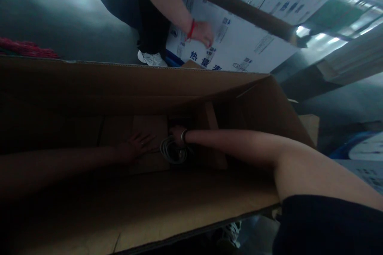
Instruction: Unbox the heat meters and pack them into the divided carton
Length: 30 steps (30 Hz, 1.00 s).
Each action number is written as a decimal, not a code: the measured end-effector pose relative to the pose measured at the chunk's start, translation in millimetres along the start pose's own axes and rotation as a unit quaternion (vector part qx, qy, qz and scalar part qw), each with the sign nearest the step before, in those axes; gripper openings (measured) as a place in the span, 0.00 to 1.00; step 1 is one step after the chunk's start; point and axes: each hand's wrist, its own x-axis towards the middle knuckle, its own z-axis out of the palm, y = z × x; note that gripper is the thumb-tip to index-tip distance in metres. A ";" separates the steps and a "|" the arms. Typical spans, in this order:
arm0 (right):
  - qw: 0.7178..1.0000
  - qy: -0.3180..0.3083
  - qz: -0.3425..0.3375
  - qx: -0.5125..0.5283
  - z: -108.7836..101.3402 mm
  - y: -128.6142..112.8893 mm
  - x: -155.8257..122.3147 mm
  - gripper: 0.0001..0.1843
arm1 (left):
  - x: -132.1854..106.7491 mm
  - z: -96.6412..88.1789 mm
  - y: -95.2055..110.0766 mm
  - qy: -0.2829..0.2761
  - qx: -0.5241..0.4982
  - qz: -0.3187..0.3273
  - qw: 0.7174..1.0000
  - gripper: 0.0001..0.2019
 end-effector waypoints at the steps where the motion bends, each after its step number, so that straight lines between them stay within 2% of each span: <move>1: 0.999 0.011 0.030 0.003 -0.8 8.6 2.1 0.31 | 0.0 0.1 0.0 -0.001 0.000 0.000 1.000 0.39; 3: 0.997 0.044 0.059 0.006 -2.2 17.8 3.5 0.36 | 0.6 1.8 -0.6 -0.005 0.002 0.000 1.000 0.40; 4: 0.997 0.063 0.045 0.017 -1.6 16.7 2.3 0.38 | 1.1 3.2 -0.9 -0.005 0.004 -0.001 1.000 0.40; 8: 0.993 0.061 -0.054 0.083 13.2 -15.6 -8.1 0.42 | 3.2 7.7 -2.1 -0.008 0.015 0.000 1.000 0.40; 11: 0.994 0.076 -0.067 0.031 26.3 -30.1 -7.2 0.37 | 2.8 8.1 -3.2 -0.005 0.014 0.006 1.000 0.40; 13: 0.995 0.088 -0.044 0.012 29.0 -19.8 0.9 0.32 | 0.5 5.8 -5.2 0.000 0.012 0.013 1.000 0.38; 15: 0.996 0.080 0.013 0.025 27.7 1.7 12.3 0.27 | -3.7 0.6 -8.6 0.027 0.007 0.018 0.999 0.32; 17: 0.994 0.084 0.057 0.042 25.6 22.8 23.4 0.21 | -8.9 -7.9 -13.4 0.088 0.003 0.002 0.996 0.25; 18: 0.993 0.095 0.057 0.048 24.8 29.9 27.7 0.19 | -11.5 -13.1 -16.0 0.131 0.000 -0.018 0.991 0.22; 22: 0.987 0.142 -0.013 0.078 17.7 31.6 29.4 0.22 | -17.6 -34.4 -23.6 0.304 -0.044 -0.115 0.945 0.17; 25: 0.970 0.211 -0.110 0.052 1.4 23.9 17.6 0.19 | -16.6 -45.1 -20.5 0.393 -0.114 -0.173 0.896 0.15; 26: 0.964 0.240 -0.111 0.037 -4.7 22.6 13.2 0.19 | -15.6 -47.6 -17.3 0.412 -0.142 -0.193 0.879 0.13; 27: 0.966 0.244 -0.085 0.026 -9.6 21.9 9.1 0.20 | -14.4 -50.0 -13.2 0.425 -0.173 -0.215 0.862 0.12; 28: 0.974 0.220 -0.038 0.024 -12.7 21.3 5.5 0.22 | -12.9 -52.5 -8.5 0.431 -0.209 -0.241 0.844 0.11; 30: 0.992 0.104 0.062 0.044 -11.5 18.6 -0.9 0.30 | -9.5 -58.7 1.6 0.427 -0.282 -0.288 0.809 0.11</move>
